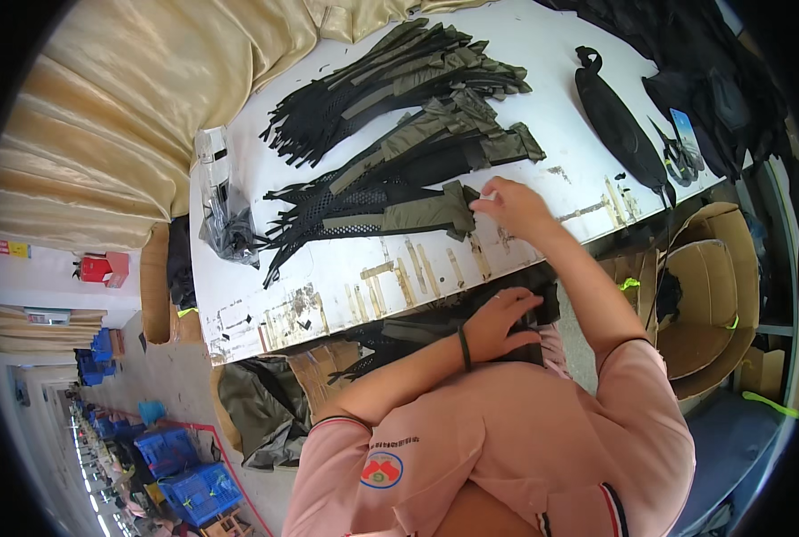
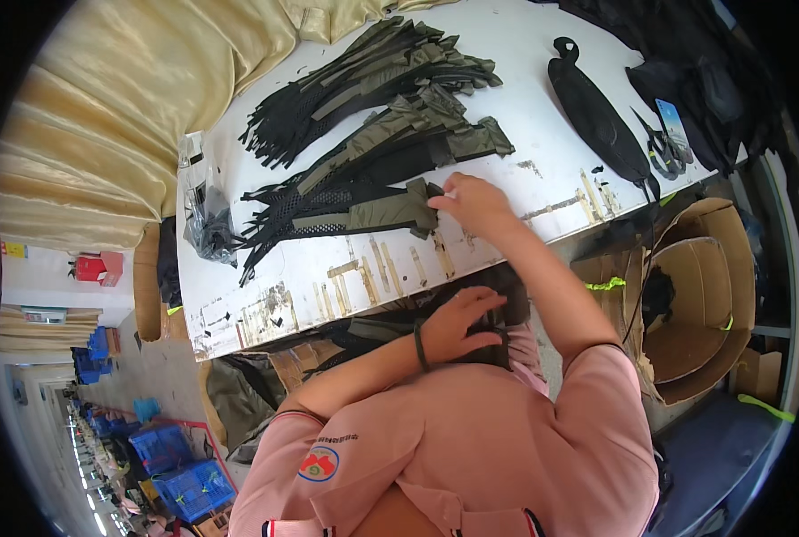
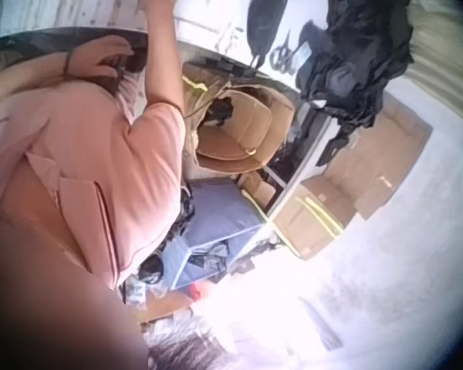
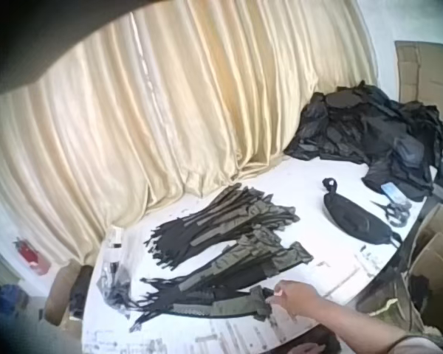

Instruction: Manually inspect and sort fabric straps on a workbench.

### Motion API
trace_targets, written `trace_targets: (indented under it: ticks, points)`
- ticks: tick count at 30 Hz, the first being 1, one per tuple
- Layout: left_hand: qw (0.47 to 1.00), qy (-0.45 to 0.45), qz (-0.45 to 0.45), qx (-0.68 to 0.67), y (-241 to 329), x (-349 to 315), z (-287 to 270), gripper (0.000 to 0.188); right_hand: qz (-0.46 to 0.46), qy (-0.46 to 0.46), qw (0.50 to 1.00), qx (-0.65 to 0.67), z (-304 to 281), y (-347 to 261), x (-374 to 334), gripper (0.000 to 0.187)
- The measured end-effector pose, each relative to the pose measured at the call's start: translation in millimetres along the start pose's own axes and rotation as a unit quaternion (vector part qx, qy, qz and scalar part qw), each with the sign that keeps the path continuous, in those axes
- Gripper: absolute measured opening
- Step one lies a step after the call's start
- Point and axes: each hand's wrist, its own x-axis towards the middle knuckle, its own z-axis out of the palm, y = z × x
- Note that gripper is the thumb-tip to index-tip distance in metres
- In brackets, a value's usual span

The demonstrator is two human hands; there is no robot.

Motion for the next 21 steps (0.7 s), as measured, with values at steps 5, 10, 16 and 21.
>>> trace_targets:
  ticks: [5,10,16,21]
  points:
    - [0.981,0.174,0.060,0.053,-5.9,-0.6,-53.0,0.030,-0.117,0.232,0.957,-0.132,49.7,2.1,38.4,0.027]
    - [0.905,0.283,0.011,0.318,-33.6,11.4,-132.5,0.042,-0.308,0.256,0.916,-0.031,52.5,3.6,1.9,0.020]
    - [0.957,0.219,-0.102,0.158,-34.2,17.5,-125.3,0.014,-0.269,0.270,0.924,0.015,50.9,-12.8,-55.1,0.023]
    - [0.956,0.224,-0.188,-0.027,-24.6,22.8,-114.2,0.020,-0.335,0.325,0.880,-0.082,55.2,-13.1,-58.6,0.038]
